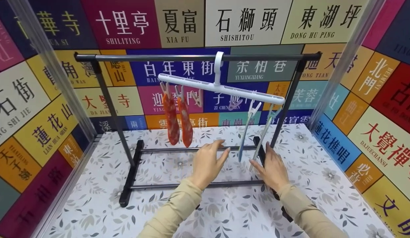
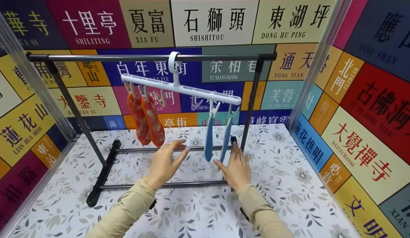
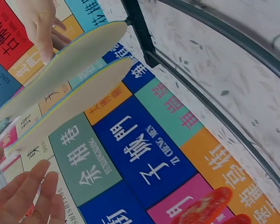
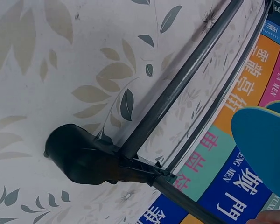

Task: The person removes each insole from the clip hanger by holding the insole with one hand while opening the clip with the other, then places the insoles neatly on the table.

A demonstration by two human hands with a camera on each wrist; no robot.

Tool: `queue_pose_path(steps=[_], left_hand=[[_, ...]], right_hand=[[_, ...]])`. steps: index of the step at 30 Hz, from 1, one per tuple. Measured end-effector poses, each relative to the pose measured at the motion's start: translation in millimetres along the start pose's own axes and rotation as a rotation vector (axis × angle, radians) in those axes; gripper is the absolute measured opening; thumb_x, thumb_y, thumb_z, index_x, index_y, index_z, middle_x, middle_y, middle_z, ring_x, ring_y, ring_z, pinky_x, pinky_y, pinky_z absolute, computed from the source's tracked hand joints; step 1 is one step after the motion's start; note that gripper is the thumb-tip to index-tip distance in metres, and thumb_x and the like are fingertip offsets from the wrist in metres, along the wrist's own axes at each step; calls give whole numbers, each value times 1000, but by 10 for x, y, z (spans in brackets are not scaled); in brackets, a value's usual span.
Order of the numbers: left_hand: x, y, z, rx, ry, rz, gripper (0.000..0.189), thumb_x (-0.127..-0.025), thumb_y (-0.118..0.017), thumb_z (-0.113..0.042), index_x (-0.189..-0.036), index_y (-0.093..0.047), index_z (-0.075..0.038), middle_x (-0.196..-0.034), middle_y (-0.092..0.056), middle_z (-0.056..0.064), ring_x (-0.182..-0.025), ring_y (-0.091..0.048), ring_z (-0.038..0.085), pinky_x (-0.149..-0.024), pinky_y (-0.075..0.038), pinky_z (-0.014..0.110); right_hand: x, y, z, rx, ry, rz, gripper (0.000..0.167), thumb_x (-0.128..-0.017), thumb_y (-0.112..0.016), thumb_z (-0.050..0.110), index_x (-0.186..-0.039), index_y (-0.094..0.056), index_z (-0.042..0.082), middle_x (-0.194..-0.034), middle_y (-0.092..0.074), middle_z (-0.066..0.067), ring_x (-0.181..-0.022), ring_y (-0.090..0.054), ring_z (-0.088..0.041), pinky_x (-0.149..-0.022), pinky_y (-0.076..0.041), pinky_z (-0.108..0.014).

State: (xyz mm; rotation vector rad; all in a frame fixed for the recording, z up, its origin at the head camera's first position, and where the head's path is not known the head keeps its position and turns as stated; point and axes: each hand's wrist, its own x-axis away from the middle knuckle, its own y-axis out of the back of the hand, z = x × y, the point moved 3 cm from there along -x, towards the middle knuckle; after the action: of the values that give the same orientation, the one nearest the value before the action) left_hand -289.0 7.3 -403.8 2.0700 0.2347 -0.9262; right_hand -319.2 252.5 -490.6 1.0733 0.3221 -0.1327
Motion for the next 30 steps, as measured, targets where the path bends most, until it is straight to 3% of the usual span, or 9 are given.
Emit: queue_pose_path(steps=[8, 13, 23, 30], left_hand=[[-207, -118, -290, 67, -22, 9, 31, -95, -64, -37, -115, -70, -14, -101, -76, 0, -87, -71, 18, -75, -56, 33], [-282, -170, -460, 91, -38, 30, 33, -97, -62, -38, -118, -68, -13, -102, -76, 0, -89, -71, 19, -76, -56, 34], [-376, -235, -622, 113, -43, 48, 37, -99, -58, -39, -123, -66, -12, -110, -75, 3, -94, -73, 19, -79, -58, 33], [-558, -260, -764, 119, -27, 59, 43, -99, -58, -39, -130, -63, -10, -120, -72, 5, -98, -72, 21, -77, -59, 34]], right_hand=[[-10, 67, -102, -47, 9, -57, 94, -96, -57, 51, -154, -13, -8, -152, -30, -36, -137, -36, -50, -112, -31, -58], [-15, 52, -111, -64, 19, -61, 92, -96, -58, 49, -154, -15, -9, -152, -29, -35, -138, -34, -51, -112, -31, -59], [-65, 6, -18, -67, 13, -13, 94, -96, -57, 51, -154, -14, -8, -156, -24, -32, -143, -28, -48, -114, -30, -57], [-85, 25, 5, -89, 25, 15, 95, -97, -56, 51, -154, -9, -8, -158, -18, -32, -146, -23, -46, -117, -26, -56]])
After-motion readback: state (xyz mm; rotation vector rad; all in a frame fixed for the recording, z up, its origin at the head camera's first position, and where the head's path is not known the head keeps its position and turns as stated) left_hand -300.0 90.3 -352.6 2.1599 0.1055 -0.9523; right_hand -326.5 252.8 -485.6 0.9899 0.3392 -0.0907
